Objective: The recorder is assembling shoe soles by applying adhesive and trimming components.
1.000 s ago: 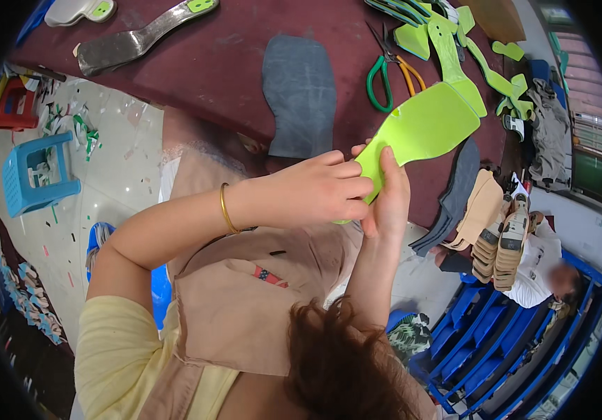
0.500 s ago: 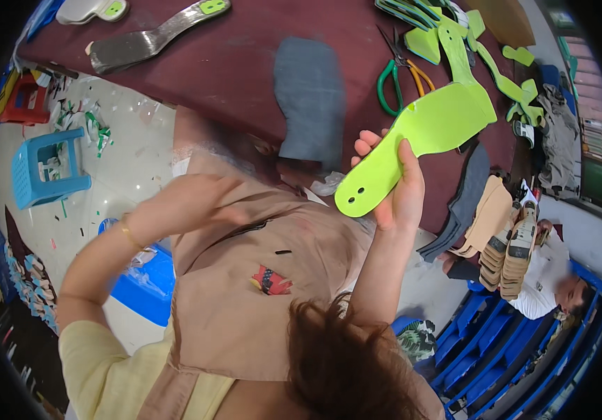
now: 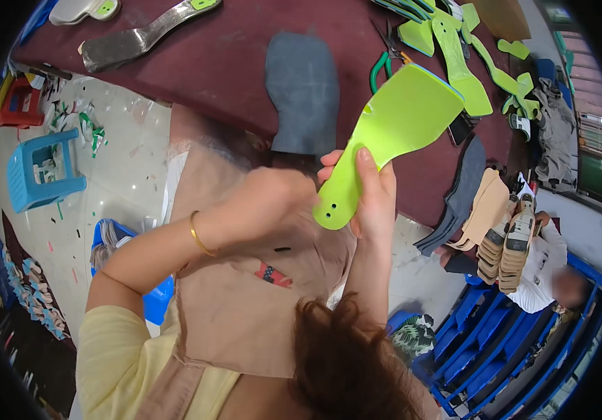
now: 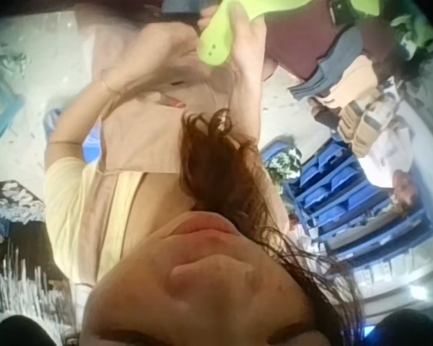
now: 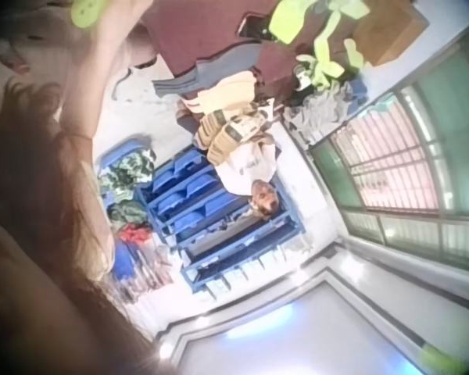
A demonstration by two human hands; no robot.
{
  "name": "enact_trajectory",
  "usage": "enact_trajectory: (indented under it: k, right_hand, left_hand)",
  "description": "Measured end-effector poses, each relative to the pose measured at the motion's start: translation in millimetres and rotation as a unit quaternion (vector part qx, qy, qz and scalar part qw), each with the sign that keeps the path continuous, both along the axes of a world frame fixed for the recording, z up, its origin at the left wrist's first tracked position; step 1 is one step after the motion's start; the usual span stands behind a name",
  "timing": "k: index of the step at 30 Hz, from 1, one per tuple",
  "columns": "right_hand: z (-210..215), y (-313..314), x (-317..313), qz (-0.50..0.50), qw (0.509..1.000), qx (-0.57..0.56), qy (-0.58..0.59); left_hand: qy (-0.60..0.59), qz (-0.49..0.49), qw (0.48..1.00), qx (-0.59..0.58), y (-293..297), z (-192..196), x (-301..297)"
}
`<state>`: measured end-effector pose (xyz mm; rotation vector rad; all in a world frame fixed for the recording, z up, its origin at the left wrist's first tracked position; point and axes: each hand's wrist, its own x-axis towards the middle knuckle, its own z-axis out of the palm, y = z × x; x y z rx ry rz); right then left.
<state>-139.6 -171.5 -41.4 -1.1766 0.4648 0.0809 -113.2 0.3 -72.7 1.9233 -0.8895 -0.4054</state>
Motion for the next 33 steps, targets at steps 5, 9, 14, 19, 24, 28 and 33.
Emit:
enact_trajectory:
  k: [5,9,14,19,24,28,33]
  right_hand:
    - [-7.0,-20.9,-2.1,-0.027,0.997,0.076,-0.015]
    - [-12.0,-31.4,1.0,-0.033,0.982,0.184,-0.039]
    - [-18.6,-28.5,5.7,-0.032,0.975,0.214,-0.057]
    - [-16.3,-26.5,4.9,-0.011,0.98,0.19,-0.059]
    - [-10.9,-23.0,0.8,0.002,0.987,0.155,-0.049]
    - [-13.7,-23.0,-4.8,0.005,0.989,0.141,-0.034]
    - [-17.5,-18.2,-0.1,0.012,0.987,0.157,-0.02]
  left_hand:
    - [0.229,0.15,0.962,-0.014,66.1,22.5,35.3]
    - [0.353,0.327,0.864,-0.146,160.4,-50.6,31.2]
    - [-0.037,0.359,0.814,0.456,294.6,-138.4,15.3]
    - [-0.064,0.371,0.819,0.433,261.7,-133.6,31.3]
    - [0.103,0.475,0.852,0.196,276.0,-194.0,19.8]
    - [0.172,0.509,0.825,0.173,235.4,-144.9,25.2]
    - [-0.086,0.395,0.828,0.39,290.3,-174.4,34.9]
